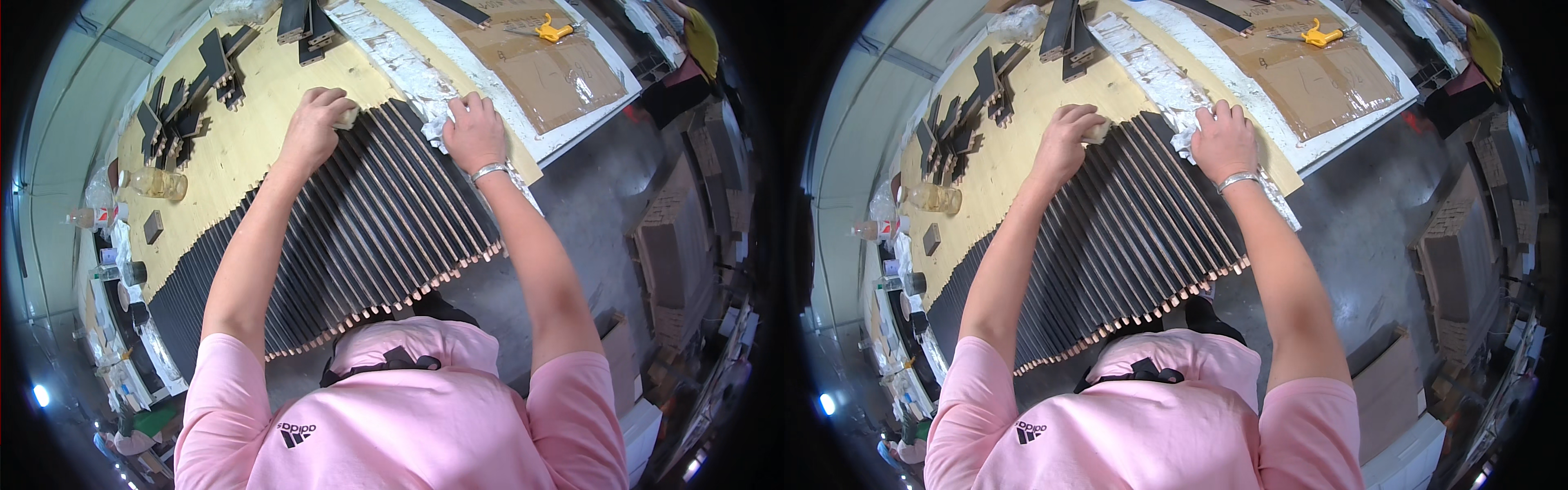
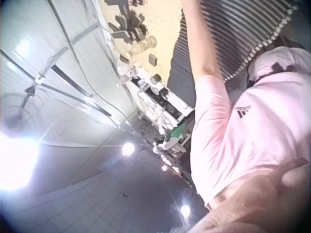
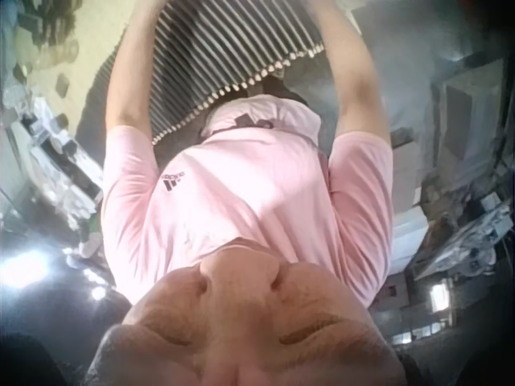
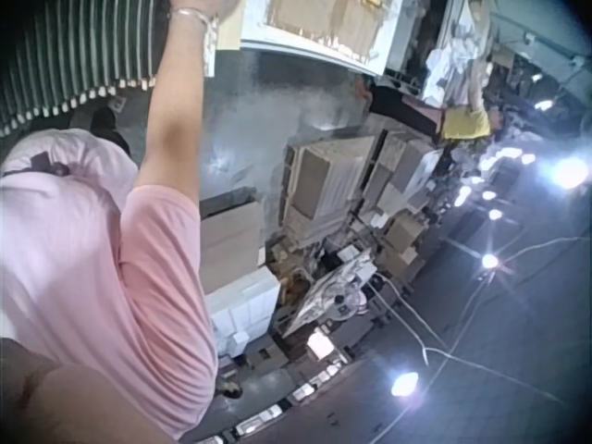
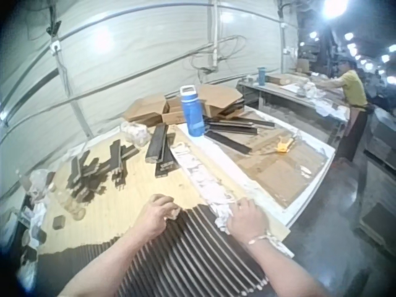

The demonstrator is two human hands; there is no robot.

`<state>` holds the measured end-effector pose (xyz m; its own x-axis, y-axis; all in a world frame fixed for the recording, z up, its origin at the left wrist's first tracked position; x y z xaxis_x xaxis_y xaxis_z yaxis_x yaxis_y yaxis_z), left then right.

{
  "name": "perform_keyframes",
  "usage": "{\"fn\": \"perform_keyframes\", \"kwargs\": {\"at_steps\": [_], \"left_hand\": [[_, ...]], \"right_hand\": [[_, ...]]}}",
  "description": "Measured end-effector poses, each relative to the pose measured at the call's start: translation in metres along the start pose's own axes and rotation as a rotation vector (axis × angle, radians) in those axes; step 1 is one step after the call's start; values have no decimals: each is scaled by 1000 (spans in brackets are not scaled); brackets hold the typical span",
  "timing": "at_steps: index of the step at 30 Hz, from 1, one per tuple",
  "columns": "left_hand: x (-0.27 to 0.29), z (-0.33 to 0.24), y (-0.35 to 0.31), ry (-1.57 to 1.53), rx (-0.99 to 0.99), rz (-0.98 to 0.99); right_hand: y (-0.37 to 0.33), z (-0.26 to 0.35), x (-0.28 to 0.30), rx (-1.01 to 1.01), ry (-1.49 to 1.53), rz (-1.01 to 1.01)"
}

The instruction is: The person wipes a row of wooden slats on a table with a cloth, rubs a foam block across them, wipes them again with the cloth, and straightens the slats by hand.

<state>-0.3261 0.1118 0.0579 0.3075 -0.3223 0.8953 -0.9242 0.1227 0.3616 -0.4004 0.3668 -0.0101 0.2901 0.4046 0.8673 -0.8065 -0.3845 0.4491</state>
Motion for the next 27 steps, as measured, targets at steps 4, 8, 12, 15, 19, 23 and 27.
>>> {"fn": "perform_keyframes", "kwargs": {"at_steps": [4,8,12,15,19,23,27], "left_hand": [[5,-38,-1,-164,-191,98],[5,-65,5,-203,-299,261],[-13,-19,21,-64,-81,4],[-14,-37,32,-135,-150,27],[-24,-39,43,-123,-158,126],[-25,-30,43,-70,-121,4],[-30,-75,11,-73,-203,30]], "right_hand": [[0,-2,0,-1,-3,-11],[0,-2,2,-2,6,-19],[2,3,4,-6,20,-5],[0,-1,4,-29,5,14],[0,-2,4,-9,34,-10],[1,2,5,-6,30,3],[1,-2,7,-16,71,4]]}}
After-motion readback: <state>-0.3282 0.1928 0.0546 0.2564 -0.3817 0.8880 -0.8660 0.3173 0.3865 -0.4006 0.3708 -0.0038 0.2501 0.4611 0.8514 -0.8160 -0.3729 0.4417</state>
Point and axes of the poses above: each hand's wrist, its own y-axis towards the middle knuckle, its own x-axis out of the back of the hand, z = x × y, the point moved 1 cm from there along y, towards the middle knuckle, and after that the axes turned 3 degrees about -z, right-handed, at the moved point
